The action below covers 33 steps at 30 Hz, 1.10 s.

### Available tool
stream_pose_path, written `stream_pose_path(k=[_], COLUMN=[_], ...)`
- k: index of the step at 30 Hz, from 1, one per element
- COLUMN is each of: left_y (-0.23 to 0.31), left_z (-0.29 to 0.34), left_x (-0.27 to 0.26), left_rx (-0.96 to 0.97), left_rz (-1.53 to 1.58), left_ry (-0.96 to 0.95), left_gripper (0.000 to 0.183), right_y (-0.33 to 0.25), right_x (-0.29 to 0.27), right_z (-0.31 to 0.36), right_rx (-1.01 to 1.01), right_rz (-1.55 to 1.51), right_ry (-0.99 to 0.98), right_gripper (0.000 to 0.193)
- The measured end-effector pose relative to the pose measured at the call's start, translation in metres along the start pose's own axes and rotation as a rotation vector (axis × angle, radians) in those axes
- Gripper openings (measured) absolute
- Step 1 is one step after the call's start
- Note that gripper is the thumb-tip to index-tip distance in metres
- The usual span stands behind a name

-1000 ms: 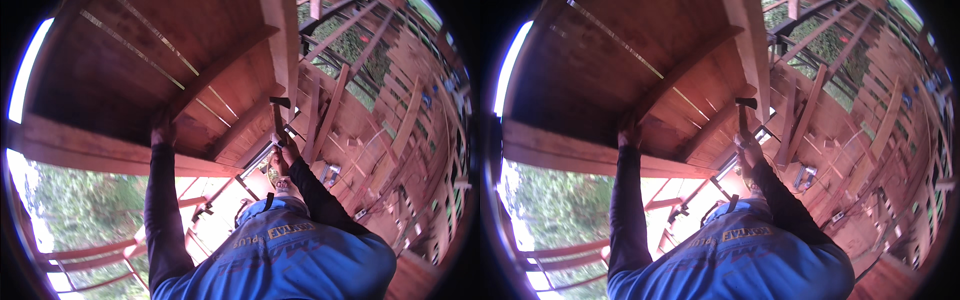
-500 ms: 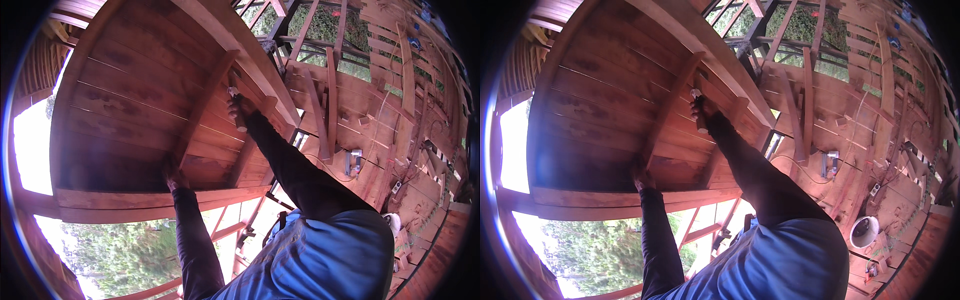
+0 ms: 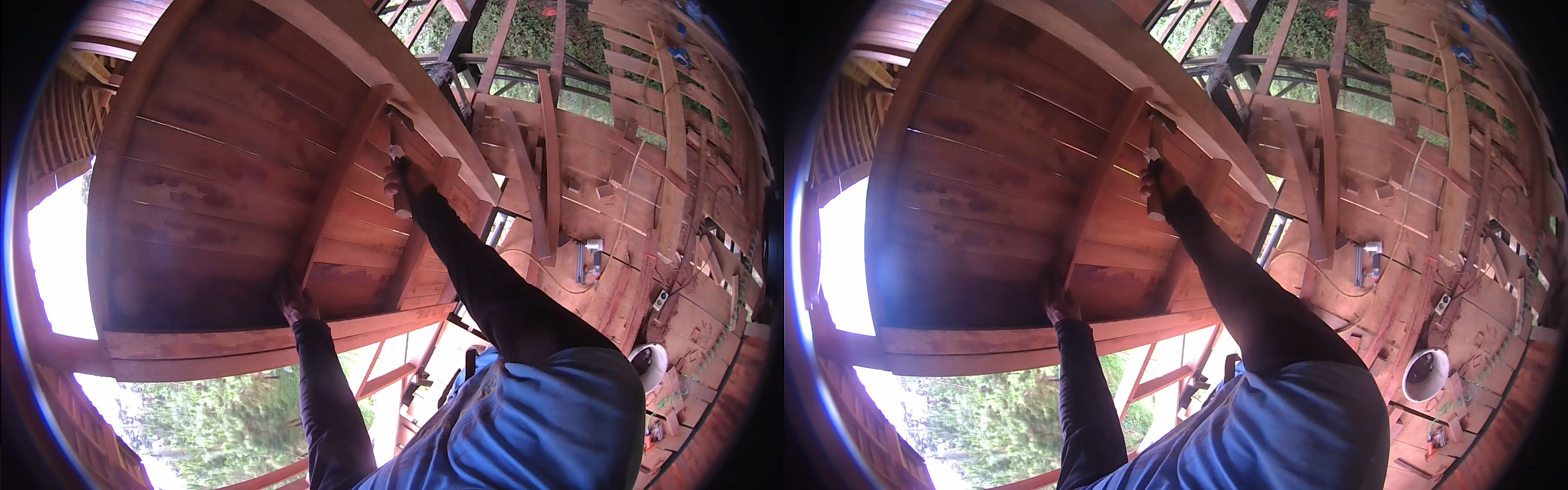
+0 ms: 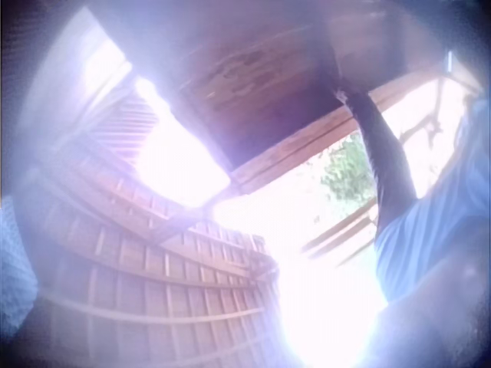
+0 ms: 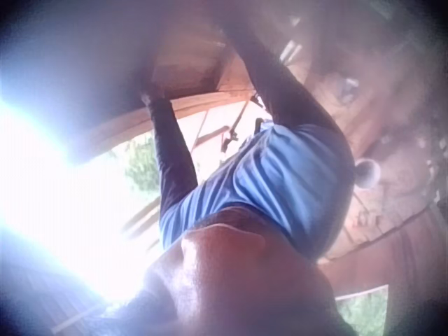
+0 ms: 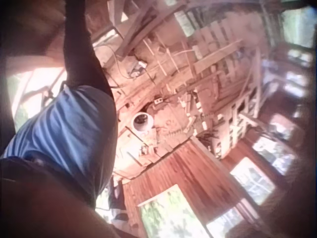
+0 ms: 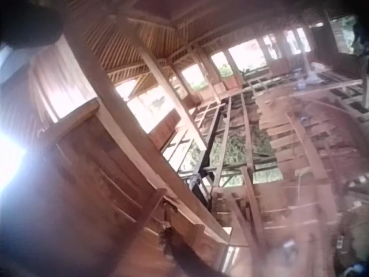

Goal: The person uses a hand saw to cut wooden planks to size, then lifts and fits them into the ceiling framework. They secure the planks with a hammer and nails, repeating the process for multiple sections.

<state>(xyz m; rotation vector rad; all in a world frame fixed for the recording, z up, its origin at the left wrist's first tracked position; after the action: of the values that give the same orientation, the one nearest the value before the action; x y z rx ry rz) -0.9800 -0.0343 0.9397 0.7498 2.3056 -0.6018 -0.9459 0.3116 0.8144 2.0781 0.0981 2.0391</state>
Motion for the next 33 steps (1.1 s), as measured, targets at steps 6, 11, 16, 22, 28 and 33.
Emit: stream_pose_path(k=[6,11,16,22,28,33], left_y=[0.010,0.012,0.006,0.009,0.001,-0.025], left_z=[-0.006,-0.009,-0.005,-0.001,0.000,0.022], left_x=[-0.005,-0.009,0.001,-0.007,0.000,0.025], left_rx=[-0.024,-0.049,-0.007,-0.043,-0.094,-0.156], left_rz=[0.014,-0.004,0.001,-0.045,-0.011,-0.066], left_ry=[0.012,-0.016,0.014,-0.027,0.015,-0.053], left_gripper=[0.069,0.069,0.072,0.071,0.064,0.058], right_y=[-0.007,-0.001,-0.010,0.002,0.003,0.003], right_x=[0.001,0.010,-0.006,0.000,-0.004,-0.010], right_z=[0.001,0.001,-0.004,0.009,0.009,0.013], right_rx=[-0.021,0.038,-0.064,-0.041,0.039,-0.028], right_rz=[0.105,0.111,0.081,0.266,0.148,0.324], right_ry=[-0.034,-0.084,0.032,0.052,-0.053,0.065], right_gripper=[0.021,0.020,0.021,0.019,0.017,0.019])
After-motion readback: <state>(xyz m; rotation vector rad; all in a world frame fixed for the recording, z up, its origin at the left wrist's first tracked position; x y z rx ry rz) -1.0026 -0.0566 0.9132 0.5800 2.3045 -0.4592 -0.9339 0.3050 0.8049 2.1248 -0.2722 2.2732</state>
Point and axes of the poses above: each hand's wrist, its own z-axis away from the middle knuckle, its own x-axis out of the palm, y = z × x, the point moved 5 cm from there along -z, towards the middle knuckle, and after that the axes turned 14 degrees about y, right-handed, at the moved point
